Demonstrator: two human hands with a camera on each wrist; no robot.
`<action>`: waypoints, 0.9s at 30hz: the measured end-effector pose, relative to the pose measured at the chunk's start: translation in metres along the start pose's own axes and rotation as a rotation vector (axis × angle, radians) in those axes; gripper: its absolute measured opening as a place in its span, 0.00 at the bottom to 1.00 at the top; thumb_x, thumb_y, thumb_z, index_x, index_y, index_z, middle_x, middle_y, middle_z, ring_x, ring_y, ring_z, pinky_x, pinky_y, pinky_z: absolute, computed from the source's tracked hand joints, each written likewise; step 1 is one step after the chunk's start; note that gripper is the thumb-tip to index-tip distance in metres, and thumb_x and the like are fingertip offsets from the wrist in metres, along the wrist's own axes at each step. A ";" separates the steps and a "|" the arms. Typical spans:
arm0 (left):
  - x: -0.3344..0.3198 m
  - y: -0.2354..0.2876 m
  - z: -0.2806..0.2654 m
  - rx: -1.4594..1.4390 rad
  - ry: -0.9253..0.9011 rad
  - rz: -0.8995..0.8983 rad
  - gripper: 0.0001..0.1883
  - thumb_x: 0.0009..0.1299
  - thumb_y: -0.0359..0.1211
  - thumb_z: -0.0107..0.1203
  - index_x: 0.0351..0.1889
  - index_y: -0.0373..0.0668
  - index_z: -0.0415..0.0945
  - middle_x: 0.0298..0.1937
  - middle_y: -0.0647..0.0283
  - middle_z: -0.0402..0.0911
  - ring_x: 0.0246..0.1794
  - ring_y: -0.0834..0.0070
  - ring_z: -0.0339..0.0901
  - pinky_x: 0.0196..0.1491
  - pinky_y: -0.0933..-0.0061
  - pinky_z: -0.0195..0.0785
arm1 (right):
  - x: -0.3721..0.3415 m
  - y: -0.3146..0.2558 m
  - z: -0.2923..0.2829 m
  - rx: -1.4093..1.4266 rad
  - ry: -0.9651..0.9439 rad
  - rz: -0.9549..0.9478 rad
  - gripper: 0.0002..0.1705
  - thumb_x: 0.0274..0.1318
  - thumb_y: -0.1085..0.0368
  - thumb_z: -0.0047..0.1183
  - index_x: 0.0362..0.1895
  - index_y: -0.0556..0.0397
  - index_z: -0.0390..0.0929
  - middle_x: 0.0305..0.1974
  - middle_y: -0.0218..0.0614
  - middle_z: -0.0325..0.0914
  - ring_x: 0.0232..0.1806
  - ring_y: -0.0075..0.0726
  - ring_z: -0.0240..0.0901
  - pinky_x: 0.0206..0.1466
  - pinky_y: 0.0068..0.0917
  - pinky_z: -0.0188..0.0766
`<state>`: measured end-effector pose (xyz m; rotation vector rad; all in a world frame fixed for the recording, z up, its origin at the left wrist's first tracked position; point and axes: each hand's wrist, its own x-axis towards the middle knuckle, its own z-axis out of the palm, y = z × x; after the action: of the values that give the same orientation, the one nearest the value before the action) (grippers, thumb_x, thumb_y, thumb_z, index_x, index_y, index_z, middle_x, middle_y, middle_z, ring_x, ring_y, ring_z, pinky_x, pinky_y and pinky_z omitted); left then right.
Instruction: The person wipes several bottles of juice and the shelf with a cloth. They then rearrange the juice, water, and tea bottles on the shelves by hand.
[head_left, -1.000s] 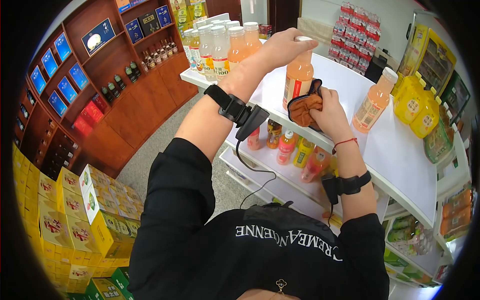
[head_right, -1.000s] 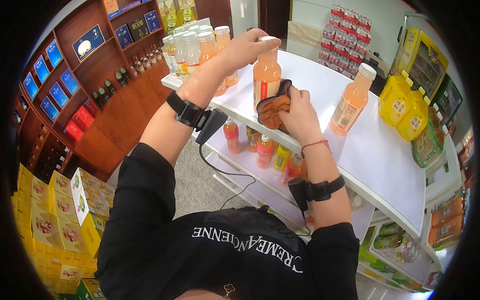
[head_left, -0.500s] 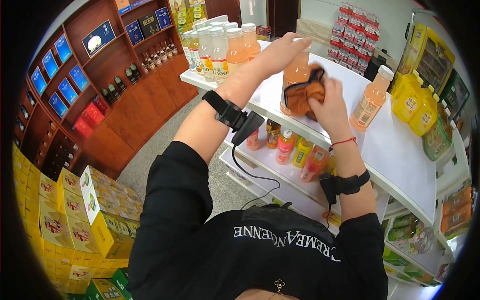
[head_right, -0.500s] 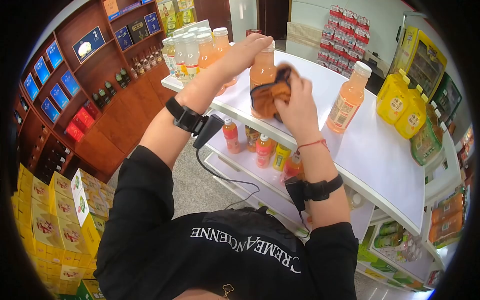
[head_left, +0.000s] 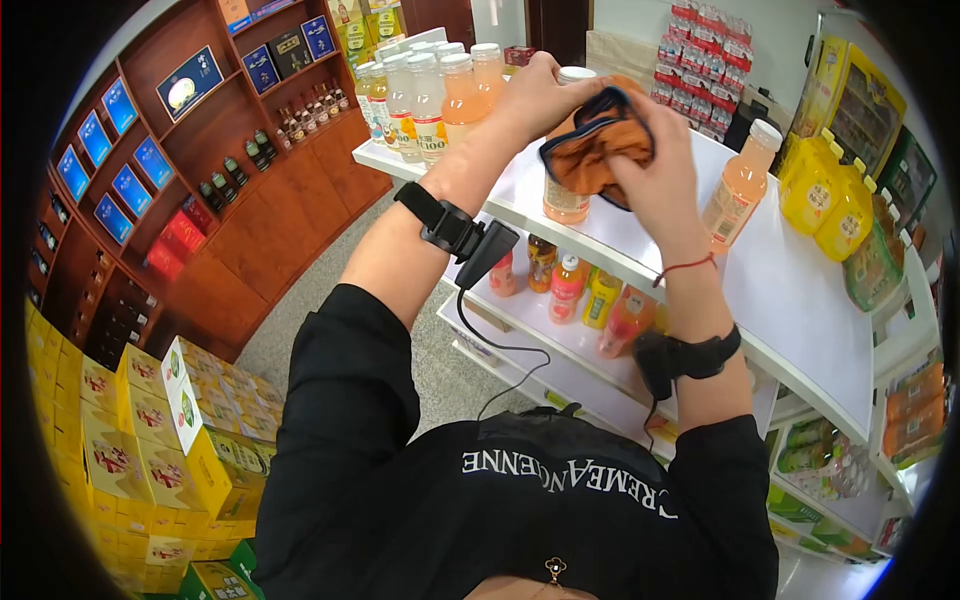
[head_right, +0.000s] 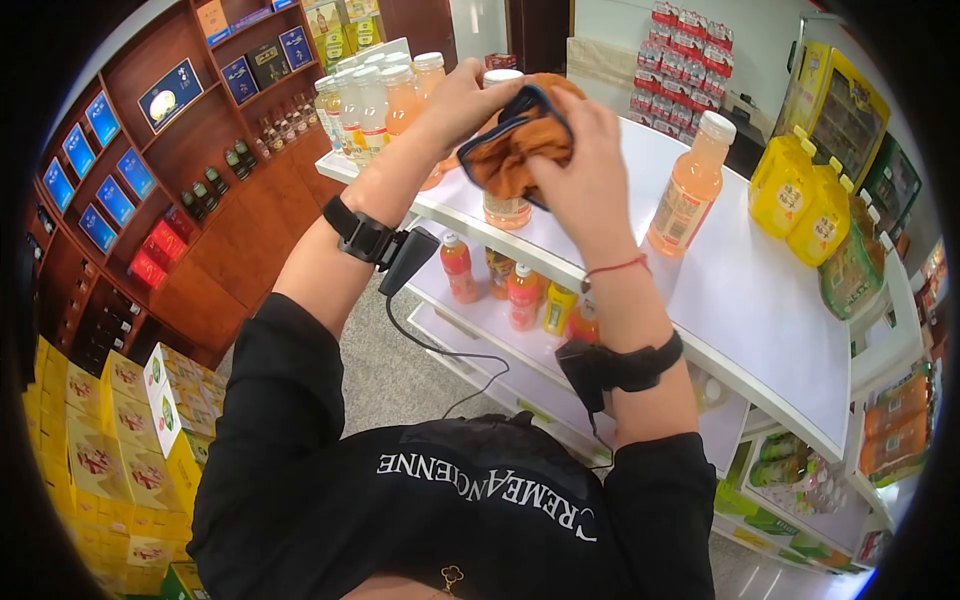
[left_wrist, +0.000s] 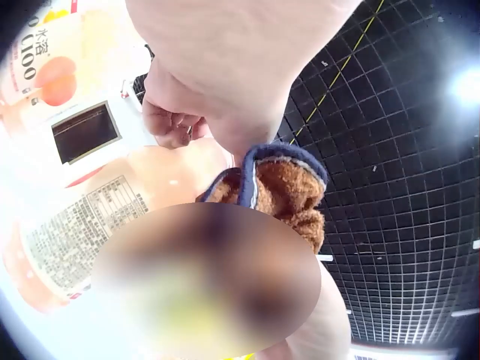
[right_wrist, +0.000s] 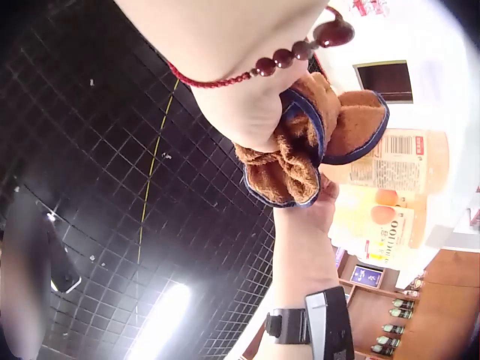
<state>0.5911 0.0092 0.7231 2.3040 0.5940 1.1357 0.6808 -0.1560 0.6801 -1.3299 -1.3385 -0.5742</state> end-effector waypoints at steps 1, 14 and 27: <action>-0.002 0.001 0.001 0.016 0.001 0.018 0.41 0.55 0.63 0.62 0.44 0.29 0.70 0.39 0.49 0.76 0.38 0.66 0.75 0.41 0.69 0.70 | -0.010 0.003 0.008 -0.020 -0.025 0.021 0.34 0.41 0.70 0.56 0.59 0.50 0.68 0.52 0.46 0.67 0.56 0.52 0.66 0.58 0.37 0.68; -0.015 0.026 -0.021 -0.272 -0.247 -0.111 0.28 0.64 0.52 0.59 0.52 0.40 0.73 0.27 0.71 0.71 0.23 0.86 0.63 0.24 0.83 0.53 | -0.030 0.036 -0.002 -0.044 -0.288 0.200 0.33 0.41 0.69 0.56 0.58 0.49 0.69 0.52 0.46 0.67 0.53 0.53 0.69 0.57 0.38 0.69; -0.002 0.020 0.012 -0.019 0.004 0.027 0.33 0.61 0.53 0.63 0.49 0.31 0.75 0.41 0.56 0.81 0.38 0.71 0.78 0.40 0.72 0.71 | -0.065 0.028 -0.028 0.009 -0.416 0.184 0.30 0.39 0.70 0.57 0.54 0.47 0.73 0.51 0.43 0.66 0.52 0.51 0.70 0.55 0.36 0.70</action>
<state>0.6029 -0.0101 0.7274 2.3002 0.5529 1.1539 0.7004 -0.1979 0.6196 -1.6027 -1.5233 -0.1676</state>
